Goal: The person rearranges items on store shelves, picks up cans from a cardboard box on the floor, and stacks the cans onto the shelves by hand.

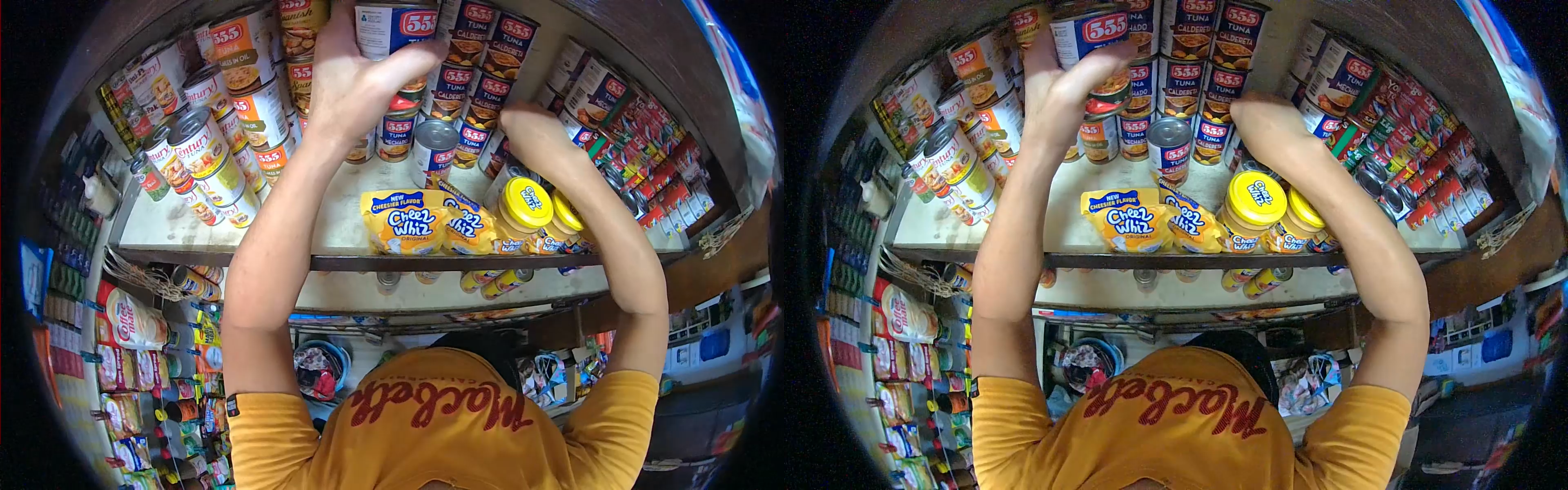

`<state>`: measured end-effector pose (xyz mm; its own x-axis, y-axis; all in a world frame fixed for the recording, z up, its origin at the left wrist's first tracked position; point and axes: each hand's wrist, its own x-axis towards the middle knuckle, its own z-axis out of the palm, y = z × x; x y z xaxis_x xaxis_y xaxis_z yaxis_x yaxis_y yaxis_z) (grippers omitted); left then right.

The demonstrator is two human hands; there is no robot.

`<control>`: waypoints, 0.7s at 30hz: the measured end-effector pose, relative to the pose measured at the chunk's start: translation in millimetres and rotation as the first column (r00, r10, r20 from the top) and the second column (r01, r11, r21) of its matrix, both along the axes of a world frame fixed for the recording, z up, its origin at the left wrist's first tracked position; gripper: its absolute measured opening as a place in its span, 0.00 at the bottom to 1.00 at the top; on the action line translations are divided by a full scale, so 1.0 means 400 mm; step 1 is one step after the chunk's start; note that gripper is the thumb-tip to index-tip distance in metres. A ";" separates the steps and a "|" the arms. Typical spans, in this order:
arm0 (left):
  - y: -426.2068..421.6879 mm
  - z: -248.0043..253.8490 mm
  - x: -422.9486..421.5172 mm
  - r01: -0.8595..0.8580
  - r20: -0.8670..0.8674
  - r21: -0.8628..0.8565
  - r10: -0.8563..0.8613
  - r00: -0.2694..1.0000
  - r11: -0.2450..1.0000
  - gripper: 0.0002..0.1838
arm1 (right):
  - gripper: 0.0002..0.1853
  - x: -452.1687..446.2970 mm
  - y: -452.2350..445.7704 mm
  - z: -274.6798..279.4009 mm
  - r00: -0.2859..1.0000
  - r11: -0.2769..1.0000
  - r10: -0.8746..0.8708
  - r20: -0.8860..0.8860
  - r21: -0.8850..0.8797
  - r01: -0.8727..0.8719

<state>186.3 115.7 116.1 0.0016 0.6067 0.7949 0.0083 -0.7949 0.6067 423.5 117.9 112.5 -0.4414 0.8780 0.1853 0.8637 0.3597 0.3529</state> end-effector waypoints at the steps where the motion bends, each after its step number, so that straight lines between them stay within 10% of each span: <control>1: -0.001 0.001 -0.002 -0.018 -0.018 -0.009 0.017 1.000 1.000 0.18 | 0.10 -0.004 -0.010 0.007 1.000 1.000 -0.012 -0.001 0.006 0.012; 12: -0.060 0.043 -0.007 0.139 -0.094 -0.363 -0.185 0.978 0.921 0.26 | 0.08 -0.031 -0.150 0.164 0.993 0.953 0.118 -0.005 0.281 -0.112; 21: 0.024 0.015 -0.049 0.042 -0.569 -0.542 -0.403 0.717 0.839 0.20 | 0.08 -0.127 -0.110 0.125 0.926 0.893 0.376 -0.034 0.279 -0.352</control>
<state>166.7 125.4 122.1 0.5801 0.7983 0.1620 0.3947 -0.4494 0.8014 372.9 73.9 162.4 -0.6927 0.5728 0.4382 0.7211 0.5589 0.4094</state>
